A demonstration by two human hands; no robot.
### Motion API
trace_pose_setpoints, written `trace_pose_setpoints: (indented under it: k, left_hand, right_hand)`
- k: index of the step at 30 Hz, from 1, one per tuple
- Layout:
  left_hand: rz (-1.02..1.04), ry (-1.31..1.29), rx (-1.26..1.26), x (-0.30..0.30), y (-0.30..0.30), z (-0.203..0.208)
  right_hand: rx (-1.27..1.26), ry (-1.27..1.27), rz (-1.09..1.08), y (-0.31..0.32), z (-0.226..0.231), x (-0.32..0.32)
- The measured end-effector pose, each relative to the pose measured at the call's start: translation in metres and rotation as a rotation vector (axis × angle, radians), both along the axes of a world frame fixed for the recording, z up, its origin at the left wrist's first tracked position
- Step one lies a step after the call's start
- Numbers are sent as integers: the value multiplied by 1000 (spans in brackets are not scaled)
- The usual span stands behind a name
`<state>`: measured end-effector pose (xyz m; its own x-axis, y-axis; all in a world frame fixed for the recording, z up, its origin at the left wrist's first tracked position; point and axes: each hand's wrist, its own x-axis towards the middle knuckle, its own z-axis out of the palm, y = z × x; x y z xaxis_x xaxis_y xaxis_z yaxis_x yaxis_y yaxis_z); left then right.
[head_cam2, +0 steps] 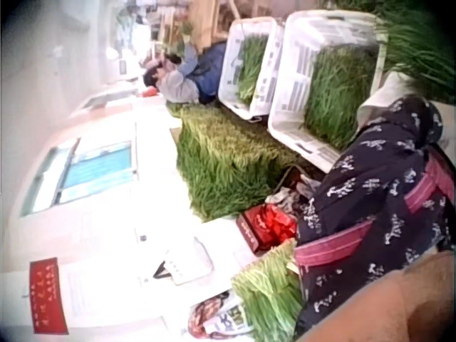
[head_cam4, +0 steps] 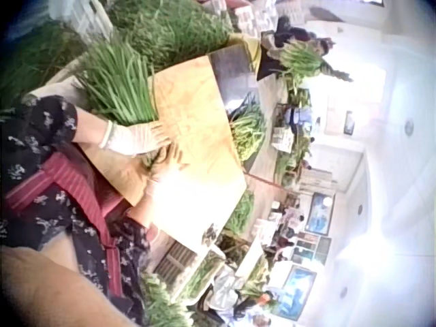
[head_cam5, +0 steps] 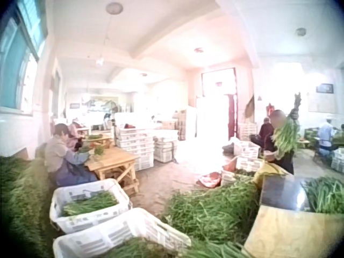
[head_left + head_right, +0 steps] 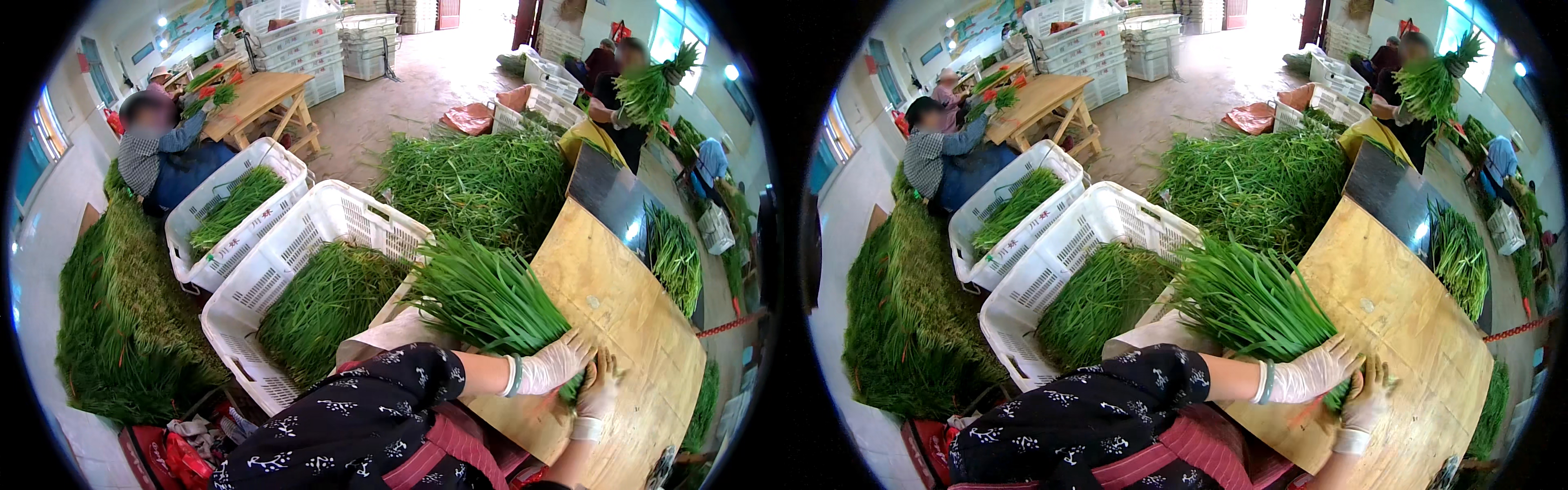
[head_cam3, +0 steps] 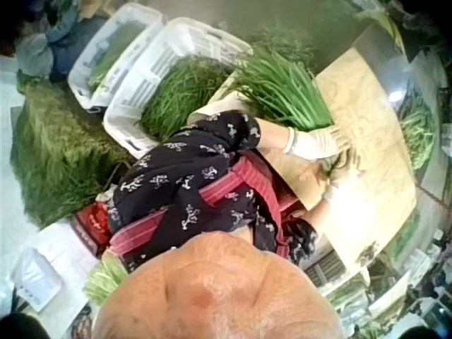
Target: The person sorts green onions by hand, aligns them on a wooden board, ties them into bundles using red strings, and places the finished bundles into white plastic crates.
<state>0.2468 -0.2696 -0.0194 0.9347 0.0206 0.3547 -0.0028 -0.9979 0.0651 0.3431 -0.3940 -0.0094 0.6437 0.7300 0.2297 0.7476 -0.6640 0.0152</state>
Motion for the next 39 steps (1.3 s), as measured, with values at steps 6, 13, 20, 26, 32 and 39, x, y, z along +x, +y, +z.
trace_pose_setpoints:
  k: [6,13,20,26,32,39]
  left_hand:
    - [8,-134,107,-7,5,-5]
    - [-100,193,-220,17,33,22]
    - [-219,321,-302,42,65,39]
    - [-215,327,-351,51,54,45]
    - [-101,424,-254,41,63,44]
    - [-2,220,-82,29,35,28]
  right_hand:
    - [286,34,155,-2,-7,-3]
    - [369,-75,163,7,6,17]
    - [1012,189,31,-36,9,-40]
    - [435,-312,-143,-14,-3,-66]
    - [464,-206,-125,-6,-4,-77]
    - [635,-184,-17,-17,-30,-35]
